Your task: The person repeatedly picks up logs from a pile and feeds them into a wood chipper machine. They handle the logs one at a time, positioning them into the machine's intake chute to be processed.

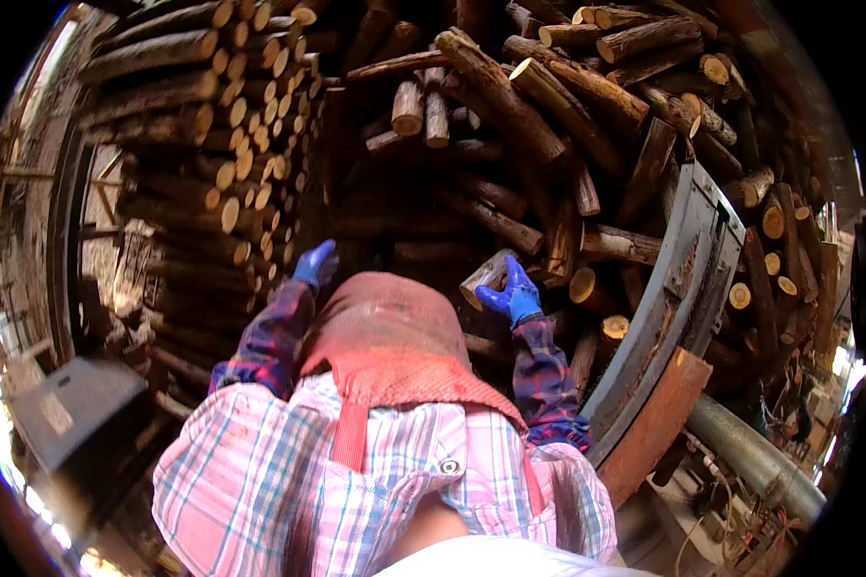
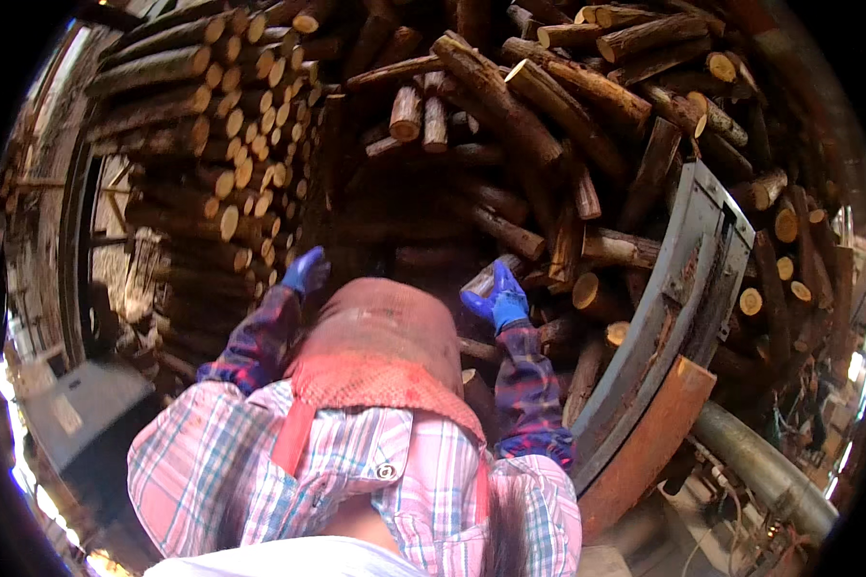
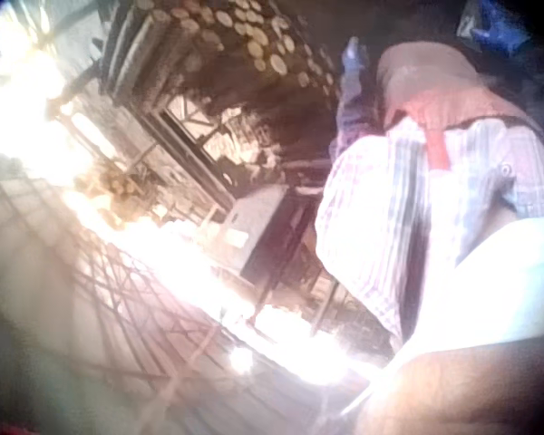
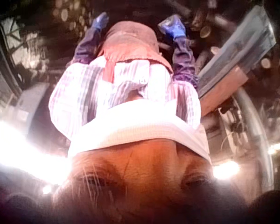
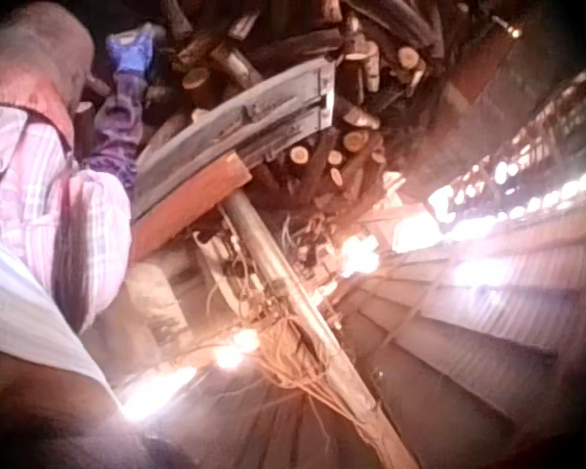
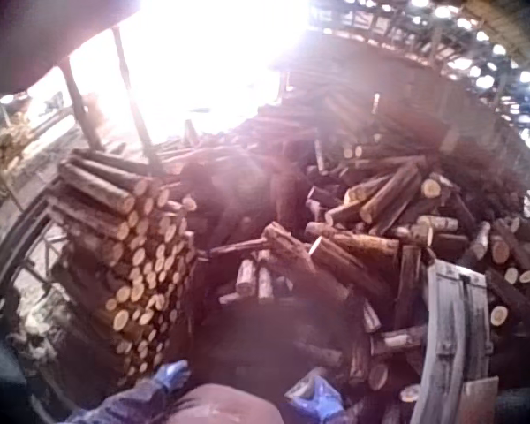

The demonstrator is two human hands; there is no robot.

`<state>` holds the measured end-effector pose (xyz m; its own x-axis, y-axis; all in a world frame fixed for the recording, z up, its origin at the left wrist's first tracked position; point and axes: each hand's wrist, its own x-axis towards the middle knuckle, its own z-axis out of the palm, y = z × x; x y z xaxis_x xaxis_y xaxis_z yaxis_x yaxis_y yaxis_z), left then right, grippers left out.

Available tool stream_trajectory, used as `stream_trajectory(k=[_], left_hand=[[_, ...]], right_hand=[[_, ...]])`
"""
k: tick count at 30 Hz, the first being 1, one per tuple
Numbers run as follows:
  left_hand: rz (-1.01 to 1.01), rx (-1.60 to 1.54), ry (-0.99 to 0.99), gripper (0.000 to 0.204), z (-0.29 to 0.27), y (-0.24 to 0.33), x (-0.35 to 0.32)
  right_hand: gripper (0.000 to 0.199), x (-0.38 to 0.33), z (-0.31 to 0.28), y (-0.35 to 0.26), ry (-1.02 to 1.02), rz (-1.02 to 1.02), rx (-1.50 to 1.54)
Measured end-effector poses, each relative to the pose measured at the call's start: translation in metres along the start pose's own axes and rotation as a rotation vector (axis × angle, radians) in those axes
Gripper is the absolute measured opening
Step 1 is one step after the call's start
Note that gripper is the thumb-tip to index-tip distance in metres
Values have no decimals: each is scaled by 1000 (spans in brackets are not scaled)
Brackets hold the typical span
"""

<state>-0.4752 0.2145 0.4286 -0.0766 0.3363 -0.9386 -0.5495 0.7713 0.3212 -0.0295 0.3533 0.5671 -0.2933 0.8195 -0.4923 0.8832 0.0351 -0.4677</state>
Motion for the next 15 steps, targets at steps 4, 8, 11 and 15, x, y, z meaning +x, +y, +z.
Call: stream_trajectory(k=[4, 8, 11, 15], left_hand=[[-136, -36, 109, 24, -32, -14, 42], [-249, -41, 185, 22, -99, -27, 79], [-292, -89, 240, 21, -140, -42, 78], [-360, -123, 281, 19, -182, -62, 85]], right_hand=[[111, 134, -17, 29, 84, -54, -191], [109, 290, -49, 49, 336, -21, -578], [109, 380, -69, 28, 418, -8, -708], [119, 450, -74, 30, 186, 340, -706]])
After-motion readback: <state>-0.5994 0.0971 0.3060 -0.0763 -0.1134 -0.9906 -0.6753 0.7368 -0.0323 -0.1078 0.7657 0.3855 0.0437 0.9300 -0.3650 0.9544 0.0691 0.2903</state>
